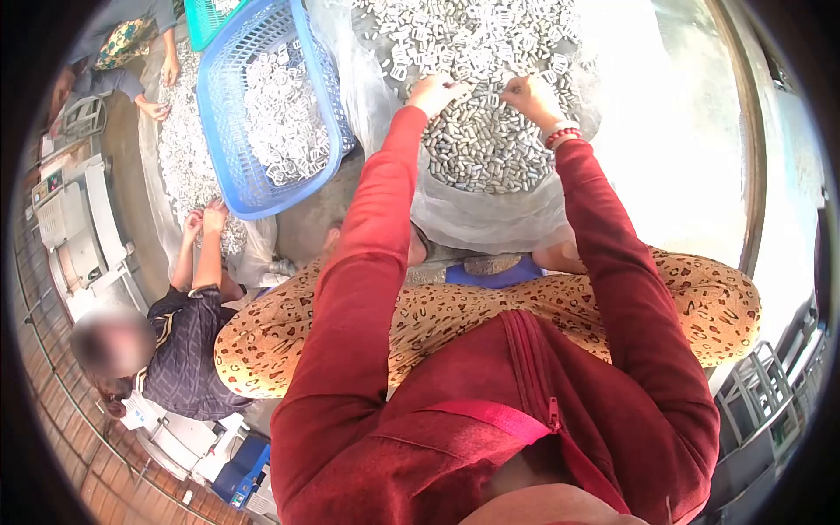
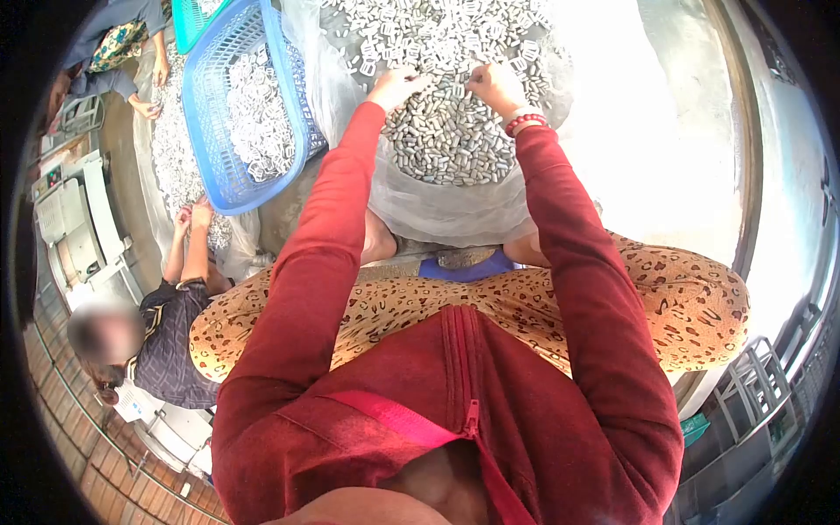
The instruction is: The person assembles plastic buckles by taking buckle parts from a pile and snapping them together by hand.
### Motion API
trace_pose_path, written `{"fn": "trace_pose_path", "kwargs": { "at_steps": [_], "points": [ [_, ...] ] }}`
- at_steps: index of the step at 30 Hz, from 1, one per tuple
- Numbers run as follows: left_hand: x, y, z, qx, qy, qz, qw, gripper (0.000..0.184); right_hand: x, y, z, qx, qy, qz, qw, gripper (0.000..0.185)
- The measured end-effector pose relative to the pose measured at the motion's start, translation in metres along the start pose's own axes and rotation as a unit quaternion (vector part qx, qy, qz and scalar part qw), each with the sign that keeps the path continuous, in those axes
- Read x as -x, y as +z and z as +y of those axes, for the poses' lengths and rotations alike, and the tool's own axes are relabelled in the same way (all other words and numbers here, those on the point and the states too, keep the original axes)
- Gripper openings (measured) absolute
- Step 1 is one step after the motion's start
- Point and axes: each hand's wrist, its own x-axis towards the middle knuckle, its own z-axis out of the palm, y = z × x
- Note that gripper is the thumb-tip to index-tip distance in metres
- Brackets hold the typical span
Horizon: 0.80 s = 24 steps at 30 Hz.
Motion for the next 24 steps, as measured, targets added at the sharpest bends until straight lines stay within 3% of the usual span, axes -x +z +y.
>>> {"fn": "trace_pose_path", "kwargs": {
  "at_steps": [1,2,4,6,8,9,10,11,12,13,16,17,18,20,24],
  "points": [
    [0.012,-0.007,0.010,0.272,-0.085,-0.039,0.958,0.015,0.003,-0.004,0.002,-0.048,-0.010,-0.034,0.998,0.025],
    [0.012,-0.009,0.001,0.470,-0.043,-0.074,0.878,0.010,0.006,-0.008,0.006,-0.206,0.019,-0.070,0.976,0.022],
    [0.022,-0.014,0.011,0.618,-0.005,-0.032,0.786,0.014,0.020,-0.021,0.001,-0.502,0.073,-0.139,0.850,0.016],
    [0.022,-0.019,0.021,0.649,-0.004,-0.031,0.760,0.019,0.029,-0.027,-0.008,-0.639,0.075,-0.080,0.761,0.013],
    [-0.001,-0.013,0.015,0.506,-0.040,-0.025,0.861,0.023,0.030,-0.040,-0.013,-0.709,-0.040,-0.160,0.686,0.016],
    [-0.003,-0.008,0.020,0.345,-0.026,0.041,0.937,0.029,0.030,-0.048,-0.015,-0.711,-0.061,-0.182,0.676,0.022],
    [-0.007,-0.003,0.026,0.172,-0.012,0.106,0.979,0.035,0.029,-0.053,-0.018,-0.698,-0.013,-0.141,0.702,0.023],
    [-0.021,0.011,0.014,-0.031,0.058,0.195,0.979,0.042,0.026,-0.055,-0.023,-0.681,0.035,-0.098,0.725,0.024],
    [-0.022,0.016,0.017,-0.075,0.091,0.239,0.964,0.040,0.024,-0.058,-0.028,-0.662,0.084,-0.056,0.743,0.025],
    [-0.023,0.018,0.019,-0.088,0.086,0.239,0.963,0.037,0.020,-0.069,-0.037,-0.609,0.052,-0.101,0.785,0.027],
    [-0.011,0.012,0.029,-0.075,0.071,0.219,0.970,0.031,-0.013,-0.053,-0.044,-0.391,0.101,-0.023,0.915,0.026],
    [-0.007,0.008,0.029,-0.064,0.067,0.209,0.973,0.030,-0.027,-0.046,-0.040,-0.255,0.085,-0.013,0.963,0.029],
    [-0.007,0.010,0.020,-0.061,0.064,0.201,0.976,0.031,-0.045,-0.030,-0.031,-0.065,0.004,0.063,0.996,0.030],
    [-0.007,0.018,-0.004,-0.054,0.054,0.186,0.980,0.032,-0.065,0.002,-0.012,0.071,-0.096,0.106,0.987,0.028],
    [0.012,0.019,0.007,-0.051,0.054,0.221,0.972,0.037,-0.062,0.029,-0.030,0.206,-0.064,0.044,0.976,0.023]
  ]
}}
